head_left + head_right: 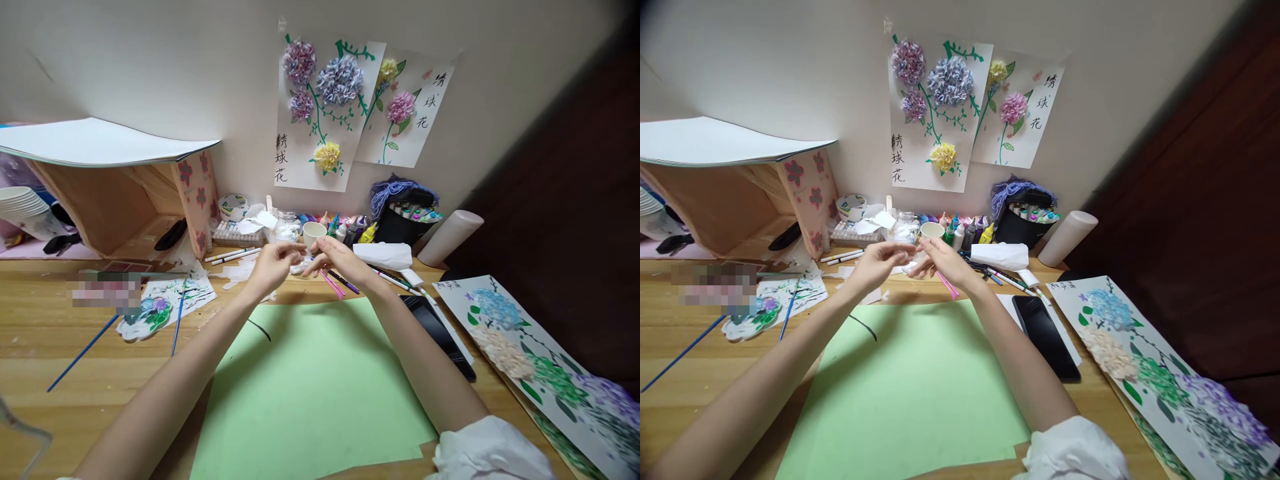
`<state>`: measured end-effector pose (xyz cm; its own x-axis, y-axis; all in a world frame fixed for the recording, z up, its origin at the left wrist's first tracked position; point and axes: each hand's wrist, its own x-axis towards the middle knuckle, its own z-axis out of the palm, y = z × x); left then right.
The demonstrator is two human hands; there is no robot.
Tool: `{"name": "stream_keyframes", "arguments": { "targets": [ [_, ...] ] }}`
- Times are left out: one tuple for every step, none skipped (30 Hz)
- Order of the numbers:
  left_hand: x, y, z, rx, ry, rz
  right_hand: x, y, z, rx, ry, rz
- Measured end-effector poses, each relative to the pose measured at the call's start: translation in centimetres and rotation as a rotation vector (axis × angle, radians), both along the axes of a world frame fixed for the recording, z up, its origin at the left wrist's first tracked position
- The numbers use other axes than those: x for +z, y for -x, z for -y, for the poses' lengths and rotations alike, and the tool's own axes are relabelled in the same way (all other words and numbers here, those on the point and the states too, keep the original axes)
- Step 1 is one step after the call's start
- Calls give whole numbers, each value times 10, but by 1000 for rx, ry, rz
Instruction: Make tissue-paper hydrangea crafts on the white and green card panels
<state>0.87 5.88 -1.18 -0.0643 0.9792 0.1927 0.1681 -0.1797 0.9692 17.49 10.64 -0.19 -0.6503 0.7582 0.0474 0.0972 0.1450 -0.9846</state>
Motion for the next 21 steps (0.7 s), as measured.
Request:
{"name": "stream_keyframes", "arguments": {
  "targets": [
    [1, 6, -3, 46, -6, 26, -2, -2, -4, -67, -43, 42],
    [1, 12, -7, 93, -4, 35, -5, -4, -8, -154, -106, 113],
    [0, 17, -11, 132, 14, 26, -10, -6, -12, -243, -178, 204],
    [-3, 22, -15, 154, 47, -4, -17, -7, -17, -319, -257, 314],
    [-6, 25, -17, 162, 70, -30, -24, -8, -20, -361, -328, 426],
    [-10, 27, -19, 164, 85, -56, -30, -7, -22, -378, -366, 487],
    [-15, 27, -20, 162, 92, -76, -37, -6, -23, -380, -393, 525],
    [-21, 26, -20, 159, 86, -105, -43, -4, -23, -368, -410, 536],
    [-28, 24, -19, 154, 73, -157, -47, -2, -22, -351, -421, 526],
    [-34, 21, -17, 147, 54, -238, -51, 1, -21, -333, -442, 522],
    [-40, 19, -16, 132, 26, -367, -55, 4, -20, -316, -477, 525],
    [-46, 17, -14, 112, 0, -497, -57, 6, -18, -306, -526, 535],
    [-52, 16, -13, 92, -24, -616, -60, 8, -17, -303, -581, 551],
    [-57, 15, -13, 76, -45, -714, -62, 10, -17, -307, -634, 570],
    [-61, 15, -13, 65, -62, -773, -64, 11, -16, -316, -683, 586],
    [-64, 16, -14, 58, -79, -811, -65, 12, -16, -327, -727, 592],
    [-66, 17, -15, 56, -98, -835, -66, 13, -16, -332, -762, 584],
    [-68, 18, -17, 57, -121, -849, -66, 13, -15, -327, -798, 564],
    [-69, 19, -18, 59, -147, -859, -65, 13, -15, -310, -836, 533],
    [-70, 21, -19, 61, -175, -867, -64, 13, -14, -288, -877, 494],
    [-70, 22, -19, 66, -198, -874, -63, 12, -14, -265, -907, 454]
  ]
}}
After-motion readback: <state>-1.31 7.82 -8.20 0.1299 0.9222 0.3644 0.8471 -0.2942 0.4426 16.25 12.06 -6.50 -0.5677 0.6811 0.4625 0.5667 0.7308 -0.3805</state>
